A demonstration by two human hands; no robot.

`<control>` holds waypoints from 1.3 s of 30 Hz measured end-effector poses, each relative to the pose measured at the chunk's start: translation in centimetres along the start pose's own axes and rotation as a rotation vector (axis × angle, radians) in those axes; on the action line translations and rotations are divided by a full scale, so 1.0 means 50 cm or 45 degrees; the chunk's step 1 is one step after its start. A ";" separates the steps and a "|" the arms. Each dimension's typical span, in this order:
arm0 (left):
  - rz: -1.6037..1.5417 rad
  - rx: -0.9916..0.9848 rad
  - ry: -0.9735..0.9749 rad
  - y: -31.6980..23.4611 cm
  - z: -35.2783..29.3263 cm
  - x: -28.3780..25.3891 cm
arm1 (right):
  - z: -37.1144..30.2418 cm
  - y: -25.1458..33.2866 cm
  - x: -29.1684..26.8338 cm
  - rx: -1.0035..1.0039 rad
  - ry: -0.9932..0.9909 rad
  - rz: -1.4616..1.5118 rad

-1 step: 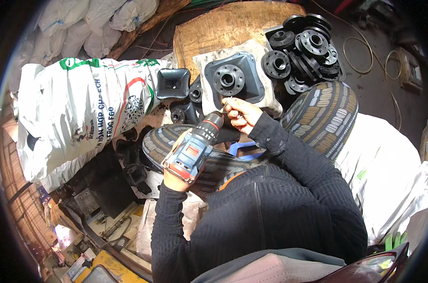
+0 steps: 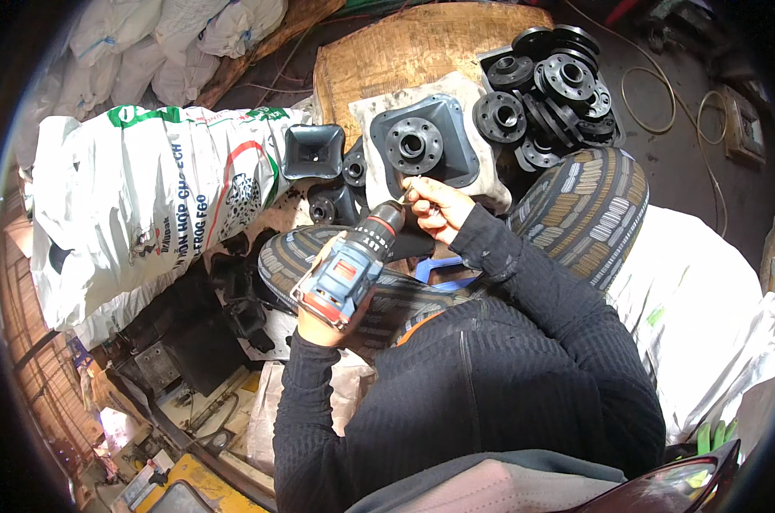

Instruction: The person sits on the floor and uses a cordless drill to fasten screws into black mechanical parts. They repeatedly pick up parts, align them, and drive screws with the drill, then place the assembled units aside.

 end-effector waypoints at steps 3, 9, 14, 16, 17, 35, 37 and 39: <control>-0.394 -0.200 -0.096 0.040 -0.017 0.025 | 0.001 0.017 0.006 -0.048 -0.013 -0.009; -0.923 -0.770 -0.224 0.116 0.011 0.037 | -0.023 0.108 -0.122 -0.346 -0.593 -0.368; -0.844 -0.662 -0.210 0.167 0.100 0.001 | -0.002 0.177 -0.133 -0.755 -1.062 -0.947; -0.860 -0.616 -0.222 0.178 0.130 -0.001 | -0.001 0.186 -0.131 -0.682 -1.196 -1.176; -0.847 -0.647 -0.156 0.185 0.133 0.002 | 0.001 0.187 -0.125 -0.624 -1.231 -1.227; -0.643 -0.617 0.169 0.167 0.246 -0.030 | 0.036 0.201 -0.067 -0.748 -0.612 -0.606; -0.688 -0.495 0.154 0.173 0.257 -0.022 | 0.043 0.201 -0.068 -0.816 -0.662 -0.654; -0.691 -0.533 0.164 0.174 0.256 -0.017 | 0.044 0.202 -0.077 -0.827 -0.754 -0.740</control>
Point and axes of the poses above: each hand's wrist, its own z-axis towards the middle knuckle, its own x-axis out of the palm, y = z × x, the point moved 6 cm from there along z, towards the middle knuckle, and after that the axes turned 9 degrees about x, right-handed, at the moved point
